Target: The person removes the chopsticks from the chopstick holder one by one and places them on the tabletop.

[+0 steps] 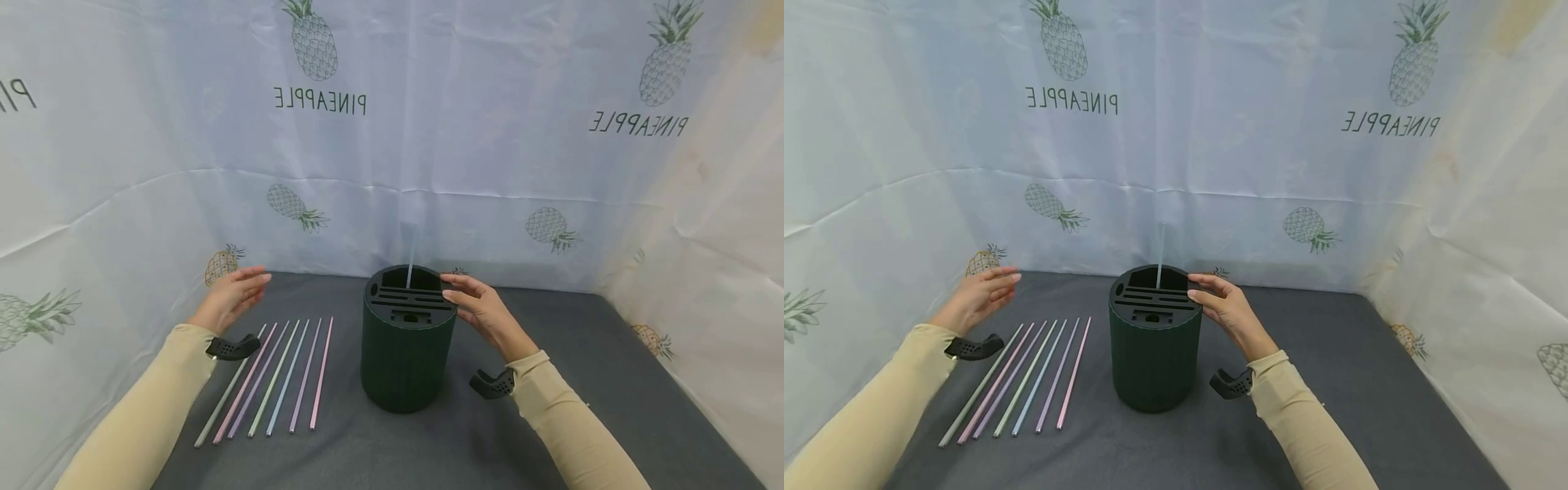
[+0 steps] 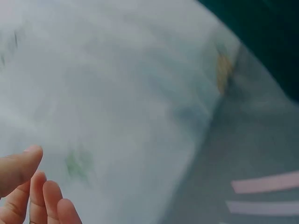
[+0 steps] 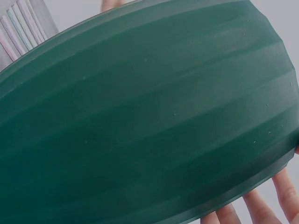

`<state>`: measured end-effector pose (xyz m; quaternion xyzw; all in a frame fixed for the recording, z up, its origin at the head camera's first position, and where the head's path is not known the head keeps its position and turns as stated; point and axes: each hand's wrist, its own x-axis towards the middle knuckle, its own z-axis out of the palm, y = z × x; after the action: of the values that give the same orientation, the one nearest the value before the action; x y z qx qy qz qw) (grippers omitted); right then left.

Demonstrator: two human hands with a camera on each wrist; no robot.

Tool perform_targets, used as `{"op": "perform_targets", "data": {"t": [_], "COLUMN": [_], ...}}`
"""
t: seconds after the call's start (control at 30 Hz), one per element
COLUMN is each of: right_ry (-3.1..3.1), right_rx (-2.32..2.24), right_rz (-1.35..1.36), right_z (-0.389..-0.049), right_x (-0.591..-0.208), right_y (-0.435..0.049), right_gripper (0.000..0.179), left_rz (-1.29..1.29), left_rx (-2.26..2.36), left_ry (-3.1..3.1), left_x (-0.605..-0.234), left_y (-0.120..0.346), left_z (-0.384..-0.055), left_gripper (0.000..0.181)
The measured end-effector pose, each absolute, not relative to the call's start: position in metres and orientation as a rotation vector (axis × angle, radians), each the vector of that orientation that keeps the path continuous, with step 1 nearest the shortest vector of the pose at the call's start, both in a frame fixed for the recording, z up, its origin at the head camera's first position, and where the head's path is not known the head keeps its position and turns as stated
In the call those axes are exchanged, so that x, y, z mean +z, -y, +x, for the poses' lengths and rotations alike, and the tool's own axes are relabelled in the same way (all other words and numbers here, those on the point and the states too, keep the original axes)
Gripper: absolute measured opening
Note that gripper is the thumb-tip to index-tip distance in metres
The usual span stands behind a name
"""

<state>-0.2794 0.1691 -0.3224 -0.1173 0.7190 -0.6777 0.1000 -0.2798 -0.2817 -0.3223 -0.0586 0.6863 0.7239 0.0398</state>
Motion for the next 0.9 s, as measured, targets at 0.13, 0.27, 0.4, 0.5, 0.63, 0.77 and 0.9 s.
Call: {"op": "perform_targets", "data": {"t": [0.13, 0.27, 0.4, 0.5, 0.63, 0.77, 0.9], "right_ry": [-2.126, -2.125, -2.122, -2.124, -2.115, -2.102, -2.107], "right_rx": [-2.006, -2.005, -2.008, -2.009, -2.013, -2.023, -2.018], "right_rz": [-0.335, -0.345, -0.346, -0.344, -0.354, -0.356, -0.358], "right_z": [-0.28, -0.28, -0.28, -0.281, -0.28, -0.281, -0.281], "right_x": [-0.323, -0.323, -0.323, -0.323, -0.322, -0.323, -0.323], "right_y": [-0.17, -0.17, -0.171, -0.17, -0.171, -0.172, -0.171], "right_gripper": [0.056, 0.056, 0.056, 0.055, 0.055, 0.055, 0.055], "left_rz": [-0.08, 0.025, 0.111, 0.16, 0.191, 0.206, 0.223], "left_rx": [2.187, 2.13, 2.094, 2.055, 2.019, 1.999, 1.966], "left_ry": [-2.143, -2.193, -2.223, -2.247, -2.254, -2.237, -2.224], "left_x": [-0.281, -0.251, -0.234, -0.228, -0.224, -0.223, -0.224], "left_y": [0.247, 0.209, 0.175, 0.154, 0.128, 0.106, 0.089], "left_z": [-0.287, -0.295, -0.304, -0.312, -0.321, -0.327, -0.331], "left_gripper": [0.05, 0.059, 0.052, 0.046, 0.042, 0.04, 0.039]}}
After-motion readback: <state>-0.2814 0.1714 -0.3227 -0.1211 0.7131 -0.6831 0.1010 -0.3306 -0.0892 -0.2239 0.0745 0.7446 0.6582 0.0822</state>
